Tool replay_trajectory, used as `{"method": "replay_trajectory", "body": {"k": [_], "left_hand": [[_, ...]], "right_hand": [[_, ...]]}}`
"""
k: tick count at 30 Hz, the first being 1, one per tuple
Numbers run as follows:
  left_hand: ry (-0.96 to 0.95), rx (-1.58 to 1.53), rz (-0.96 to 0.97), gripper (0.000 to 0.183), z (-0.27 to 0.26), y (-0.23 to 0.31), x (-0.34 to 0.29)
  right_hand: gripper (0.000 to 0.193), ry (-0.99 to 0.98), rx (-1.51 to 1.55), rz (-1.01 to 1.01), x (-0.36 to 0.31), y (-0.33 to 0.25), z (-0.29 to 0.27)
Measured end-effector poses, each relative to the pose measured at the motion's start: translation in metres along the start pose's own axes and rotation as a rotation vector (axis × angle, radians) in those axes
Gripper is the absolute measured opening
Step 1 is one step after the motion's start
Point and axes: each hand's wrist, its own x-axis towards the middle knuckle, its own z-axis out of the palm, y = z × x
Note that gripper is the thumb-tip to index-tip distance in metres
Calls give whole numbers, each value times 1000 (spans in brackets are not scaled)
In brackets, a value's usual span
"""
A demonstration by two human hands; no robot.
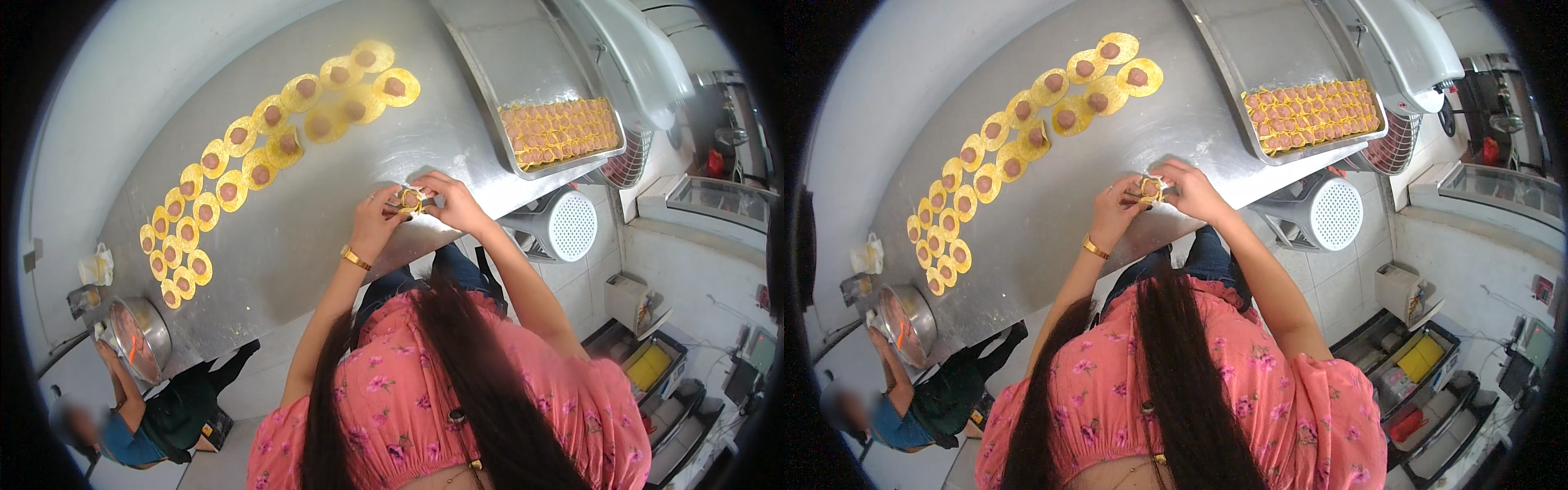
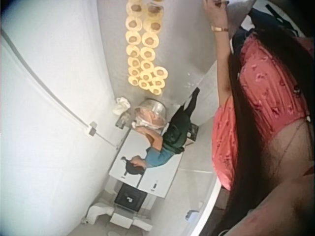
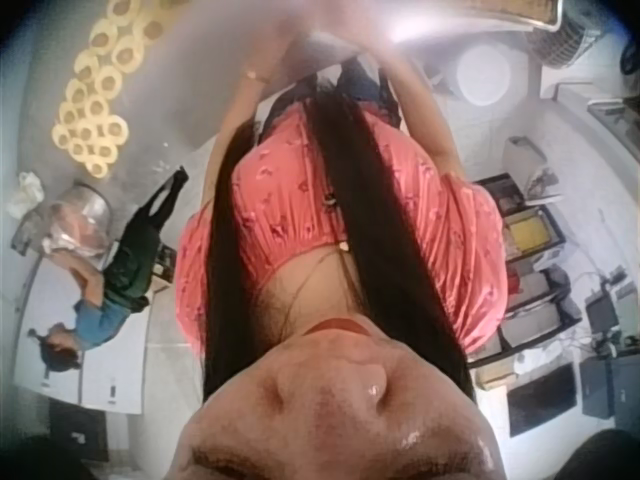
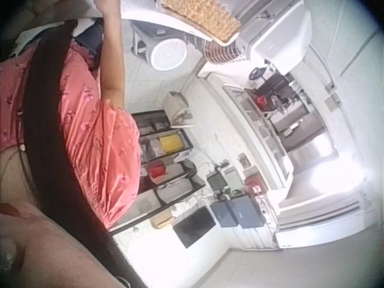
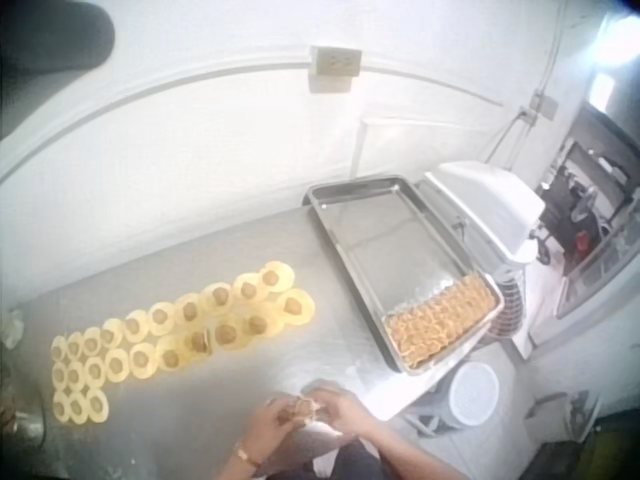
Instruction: The person repeatedly picks up a yellow dough wrapper and a small brown filling ball from a stainless steel table, folds the wrapper around the filling, and places the assembled pastry into a metal tray. The person continues this process until the tray is full.
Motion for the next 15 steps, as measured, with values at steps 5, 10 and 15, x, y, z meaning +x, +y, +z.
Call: {"method": "replay_trajectory", "body": {"k": [5,10,15], "left_hand": [[-65,194,14,28,2,3,-1],[39,269,176,33,3,6,1],[-79,109,27,34,4,6,2]], "right_hand": [[34,-33,-35,-43,2,0,3],[36,15,-71,46,-4,-2,-2],[42,-10,-161,-49,-4,-1,2]]}}
